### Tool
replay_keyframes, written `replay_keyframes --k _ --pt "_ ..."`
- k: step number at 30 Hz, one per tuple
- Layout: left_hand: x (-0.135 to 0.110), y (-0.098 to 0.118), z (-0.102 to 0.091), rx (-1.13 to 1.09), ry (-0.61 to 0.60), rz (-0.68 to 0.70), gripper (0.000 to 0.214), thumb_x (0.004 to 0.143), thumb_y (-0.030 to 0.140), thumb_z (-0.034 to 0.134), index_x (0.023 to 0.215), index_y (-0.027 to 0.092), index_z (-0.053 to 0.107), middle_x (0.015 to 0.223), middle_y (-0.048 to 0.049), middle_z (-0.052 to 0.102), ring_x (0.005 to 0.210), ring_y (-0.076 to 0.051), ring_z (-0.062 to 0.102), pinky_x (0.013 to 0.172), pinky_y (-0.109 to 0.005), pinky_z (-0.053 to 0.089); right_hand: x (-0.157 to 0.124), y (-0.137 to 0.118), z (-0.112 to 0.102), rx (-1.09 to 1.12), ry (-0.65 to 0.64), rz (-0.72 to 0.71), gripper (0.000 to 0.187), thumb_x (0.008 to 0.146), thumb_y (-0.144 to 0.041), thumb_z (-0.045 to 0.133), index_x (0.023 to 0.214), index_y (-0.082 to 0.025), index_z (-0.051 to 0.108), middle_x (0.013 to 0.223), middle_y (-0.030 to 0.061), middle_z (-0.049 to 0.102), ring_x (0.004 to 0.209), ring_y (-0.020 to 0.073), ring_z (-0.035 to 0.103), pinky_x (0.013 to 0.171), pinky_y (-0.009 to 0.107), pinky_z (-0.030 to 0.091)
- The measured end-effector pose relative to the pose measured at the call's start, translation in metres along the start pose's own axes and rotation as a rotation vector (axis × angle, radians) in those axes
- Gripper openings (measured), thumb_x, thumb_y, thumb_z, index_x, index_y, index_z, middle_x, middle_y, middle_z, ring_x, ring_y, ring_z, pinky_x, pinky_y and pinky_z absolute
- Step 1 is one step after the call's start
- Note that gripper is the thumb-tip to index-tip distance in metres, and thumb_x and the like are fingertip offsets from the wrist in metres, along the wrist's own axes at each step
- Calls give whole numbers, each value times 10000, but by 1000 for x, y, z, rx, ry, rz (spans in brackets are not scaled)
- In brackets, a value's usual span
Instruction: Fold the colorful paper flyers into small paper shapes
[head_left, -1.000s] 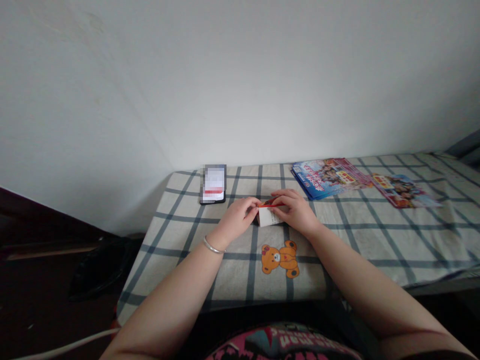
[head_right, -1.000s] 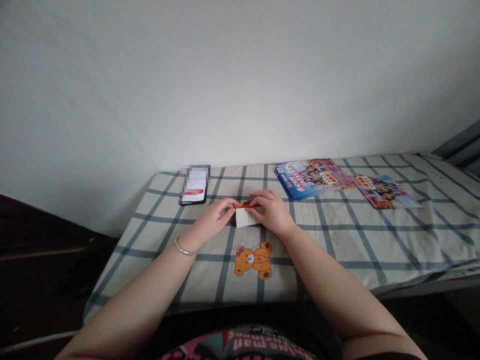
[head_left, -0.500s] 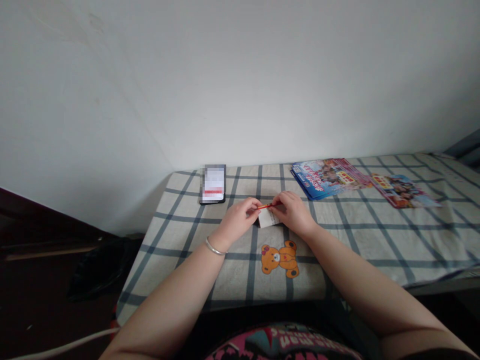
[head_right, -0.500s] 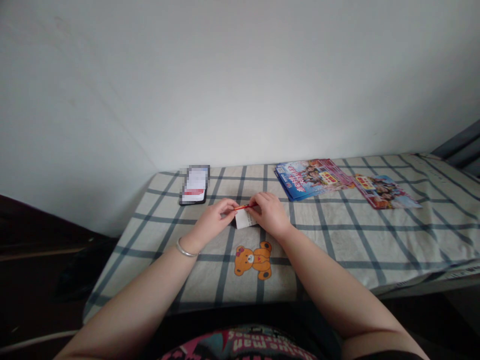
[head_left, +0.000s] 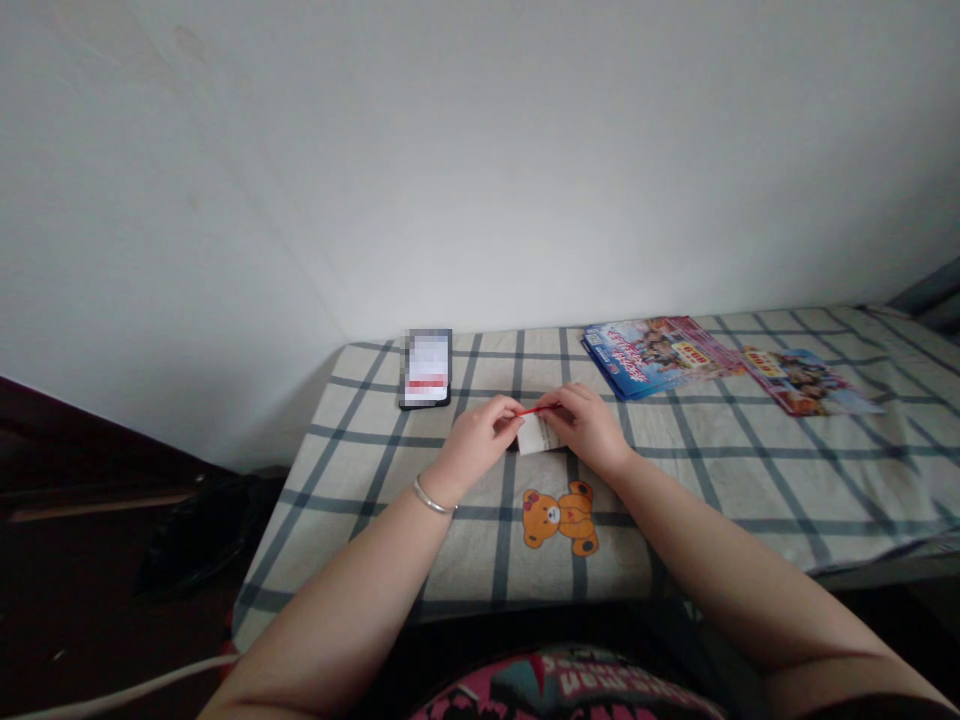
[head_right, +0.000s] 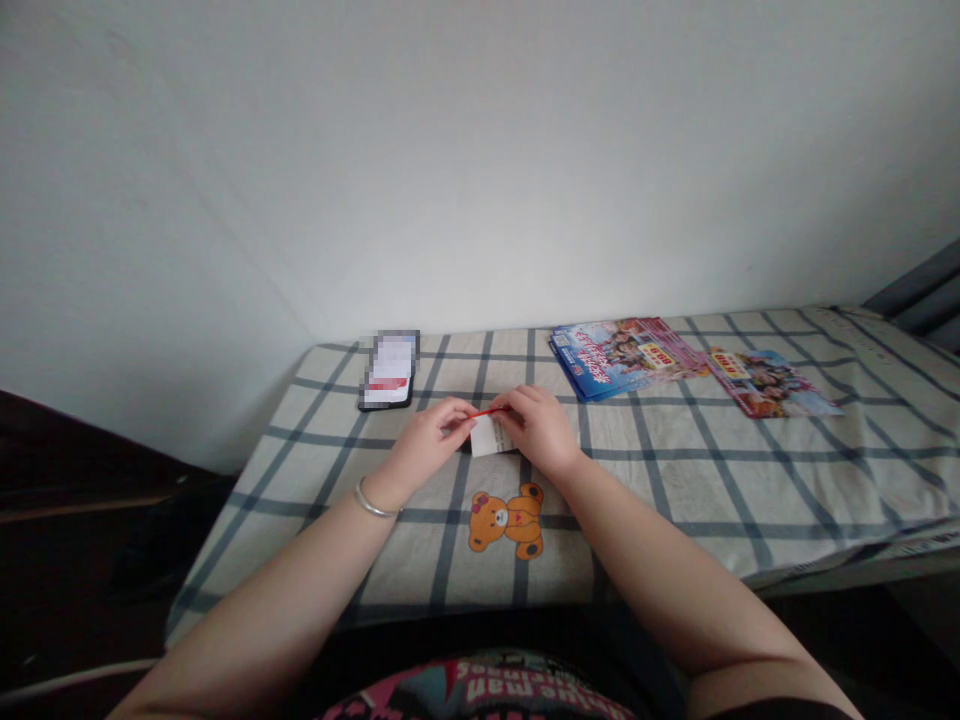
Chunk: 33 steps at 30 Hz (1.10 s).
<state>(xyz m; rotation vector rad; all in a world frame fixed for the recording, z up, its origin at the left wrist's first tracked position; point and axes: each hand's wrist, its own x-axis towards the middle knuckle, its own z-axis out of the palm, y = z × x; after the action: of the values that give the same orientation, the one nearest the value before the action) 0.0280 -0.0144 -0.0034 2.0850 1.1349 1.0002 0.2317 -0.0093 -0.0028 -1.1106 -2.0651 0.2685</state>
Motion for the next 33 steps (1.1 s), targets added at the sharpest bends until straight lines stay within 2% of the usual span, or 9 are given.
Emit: replay_keyframes --k 6,13,20,24,33 --pt "-2 -1 3 24 44 16 99 891 206 580 988 213 599 924 -11 713 857 -165 694 752 -305 555 1 -4 0 65 34 36 88 888 -227 580 858 -231 662 813 30 658 817 194 604 744 330 469" --pt "-2 -3 3 8 152 -30 87 917 255 537 931 203 605 895 -31 699 809 -165 675 706 -292 536 1 -1 2 127 64 78 112 871 -226 576 885 -236 686 851 31 696 837 187 635 768 329 496" --pt "1 -10 -5 -1 318 -54 78 919 225 504 927 197 576 869 -29 670 790 -155 646 707 -280 511 -3 5 4 185 72 236 160 848 -312 606 938 -253 726 896 30 739 747 174 661 672 306 526" --pt "1 -12 -5 -5 333 -53 81 922 244 503 920 197 569 882 -32 669 797 -155 644 711 -279 506 -3 6 4 222 59 294 182 833 -343 626 947 -242 725 856 26 740 699 159 660 638 285 527" --pt "2 -11 -6 -42 374 -82 73 908 251 518 905 194 563 808 -15 654 718 -137 627 640 -244 487 -3 16 6 217 114 313 182 833 -362 610 890 -229 721 798 23 727 635 151 628 562 272 482"
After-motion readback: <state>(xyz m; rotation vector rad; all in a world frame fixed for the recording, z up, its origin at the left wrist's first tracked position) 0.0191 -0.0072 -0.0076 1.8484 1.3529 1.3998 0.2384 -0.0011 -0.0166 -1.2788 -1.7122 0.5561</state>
